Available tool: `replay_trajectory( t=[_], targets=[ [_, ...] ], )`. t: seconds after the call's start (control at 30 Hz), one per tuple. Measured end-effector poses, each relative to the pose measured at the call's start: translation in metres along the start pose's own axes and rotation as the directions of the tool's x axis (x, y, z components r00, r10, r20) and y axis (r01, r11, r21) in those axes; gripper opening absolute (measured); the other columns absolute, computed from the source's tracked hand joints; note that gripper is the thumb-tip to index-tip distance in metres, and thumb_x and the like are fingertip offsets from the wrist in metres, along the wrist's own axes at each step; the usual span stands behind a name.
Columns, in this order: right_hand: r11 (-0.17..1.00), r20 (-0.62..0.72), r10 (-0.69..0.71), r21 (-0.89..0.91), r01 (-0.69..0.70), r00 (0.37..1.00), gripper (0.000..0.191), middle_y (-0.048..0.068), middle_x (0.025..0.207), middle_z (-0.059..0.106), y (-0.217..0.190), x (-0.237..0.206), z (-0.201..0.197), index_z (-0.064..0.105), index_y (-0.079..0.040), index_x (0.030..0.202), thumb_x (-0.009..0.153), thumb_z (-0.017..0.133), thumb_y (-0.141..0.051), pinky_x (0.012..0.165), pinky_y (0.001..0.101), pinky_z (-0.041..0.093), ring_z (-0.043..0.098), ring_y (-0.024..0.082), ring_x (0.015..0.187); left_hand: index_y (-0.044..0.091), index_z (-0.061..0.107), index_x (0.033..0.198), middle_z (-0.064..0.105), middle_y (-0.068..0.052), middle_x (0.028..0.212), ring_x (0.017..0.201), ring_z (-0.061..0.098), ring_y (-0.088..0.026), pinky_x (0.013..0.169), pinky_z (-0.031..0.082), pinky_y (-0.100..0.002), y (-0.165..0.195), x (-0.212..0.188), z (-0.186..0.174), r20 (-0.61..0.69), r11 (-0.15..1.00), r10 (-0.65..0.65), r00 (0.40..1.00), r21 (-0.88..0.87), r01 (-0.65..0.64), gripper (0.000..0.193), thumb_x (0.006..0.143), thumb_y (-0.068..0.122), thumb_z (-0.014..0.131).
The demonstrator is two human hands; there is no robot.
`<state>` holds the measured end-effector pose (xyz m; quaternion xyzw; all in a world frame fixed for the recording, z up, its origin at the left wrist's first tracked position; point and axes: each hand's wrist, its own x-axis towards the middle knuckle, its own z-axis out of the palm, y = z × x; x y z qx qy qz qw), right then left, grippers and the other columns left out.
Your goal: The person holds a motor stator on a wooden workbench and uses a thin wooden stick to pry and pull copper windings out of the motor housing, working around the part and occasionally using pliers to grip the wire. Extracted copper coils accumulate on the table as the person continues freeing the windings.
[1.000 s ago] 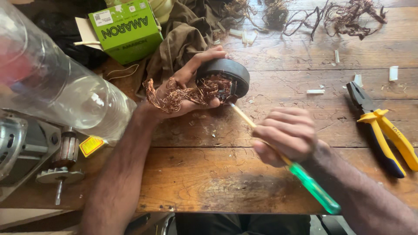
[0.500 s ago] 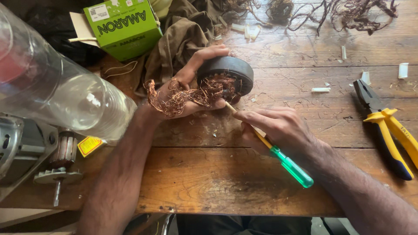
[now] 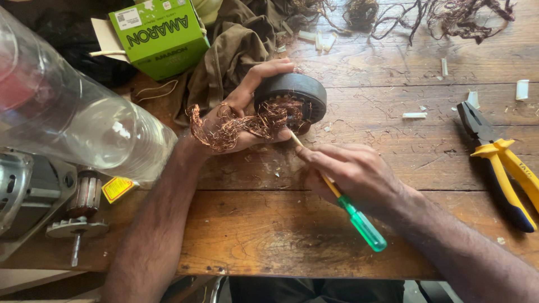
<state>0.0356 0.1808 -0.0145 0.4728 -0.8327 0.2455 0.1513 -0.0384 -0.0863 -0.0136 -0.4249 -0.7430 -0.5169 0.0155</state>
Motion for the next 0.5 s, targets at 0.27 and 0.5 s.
replay_trajectory(
  t=[0.27,0.5],
  targets=[
    [0.963,0.114,0.229,0.116,-0.242,0.967,0.033,0.009,0.084,0.075,0.000,0.000,-0.006,0.071,-0.003,0.120,0.087,0.073,-0.006,0.062,0.0326,0.064,0.075,0.019,0.070,0.014,0.038,0.160,0.042,-0.018,0.166,0.158,0.044,-0.034,0.129,0.041,-0.047,0.004,0.000,-0.001,-0.032,0.991,0.029,0.999,0.130,-0.025,0.093,0.088,0.043,0.091],
    [0.987,0.111,0.146,-0.090,-0.137,0.983,0.042,0.015,0.110,0.070,-0.012,-0.010,0.016,0.060,0.001,0.133,0.093,0.069,-0.010,0.070,0.0369,0.064,0.074,0.027,0.085,0.015,0.045,0.156,0.060,-0.013,0.153,0.140,0.063,-0.027,0.116,0.050,-0.043,0.017,0.004,-0.002,-0.125,0.971,-0.128,0.984,0.187,0.150,0.095,0.081,0.047,0.092]
  ],
)
